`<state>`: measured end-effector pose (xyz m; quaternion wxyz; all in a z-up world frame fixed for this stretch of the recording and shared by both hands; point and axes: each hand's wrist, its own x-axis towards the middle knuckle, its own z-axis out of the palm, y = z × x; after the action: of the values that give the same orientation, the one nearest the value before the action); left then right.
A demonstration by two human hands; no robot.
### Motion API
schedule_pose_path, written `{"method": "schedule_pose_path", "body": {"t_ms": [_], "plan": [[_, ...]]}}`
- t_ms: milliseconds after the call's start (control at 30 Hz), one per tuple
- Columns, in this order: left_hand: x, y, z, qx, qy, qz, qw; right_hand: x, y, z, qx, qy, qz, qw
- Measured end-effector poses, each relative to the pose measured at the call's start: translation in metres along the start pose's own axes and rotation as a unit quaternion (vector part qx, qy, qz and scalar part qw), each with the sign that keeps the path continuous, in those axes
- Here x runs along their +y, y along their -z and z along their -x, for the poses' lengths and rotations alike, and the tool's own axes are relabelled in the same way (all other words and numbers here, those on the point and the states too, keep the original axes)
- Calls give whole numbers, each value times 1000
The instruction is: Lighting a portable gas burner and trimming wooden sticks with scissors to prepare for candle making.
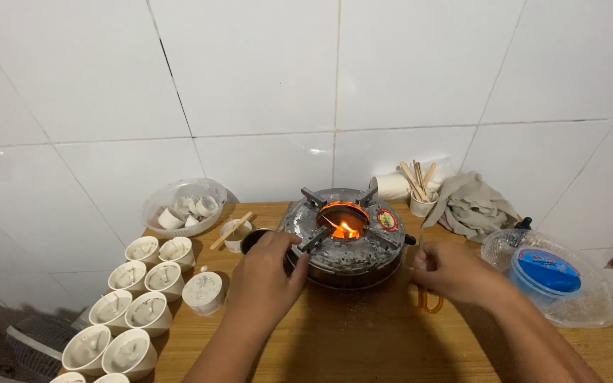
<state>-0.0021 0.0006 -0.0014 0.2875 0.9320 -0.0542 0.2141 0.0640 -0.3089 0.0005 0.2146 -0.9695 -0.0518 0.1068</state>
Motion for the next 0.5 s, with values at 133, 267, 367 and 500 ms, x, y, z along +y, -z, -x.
{"method": "schedule_pose_path", "body": {"t_ms": [133,267,367,500], "plan": [[-10,-17,-3,-6,3,22,1000,4,-16,-5,7,23,-153,988],[-13,-20,-2,-5,-16,18,1000,-11,-12,4,12,13,-220,975],[-11,-18,-2,-18,8,14,1000,-23,-8,10,3,-40,-246,968],[-6,-15,-2,-38,44,6,998,-26,-10,8,4,-60,-266,962]]}}
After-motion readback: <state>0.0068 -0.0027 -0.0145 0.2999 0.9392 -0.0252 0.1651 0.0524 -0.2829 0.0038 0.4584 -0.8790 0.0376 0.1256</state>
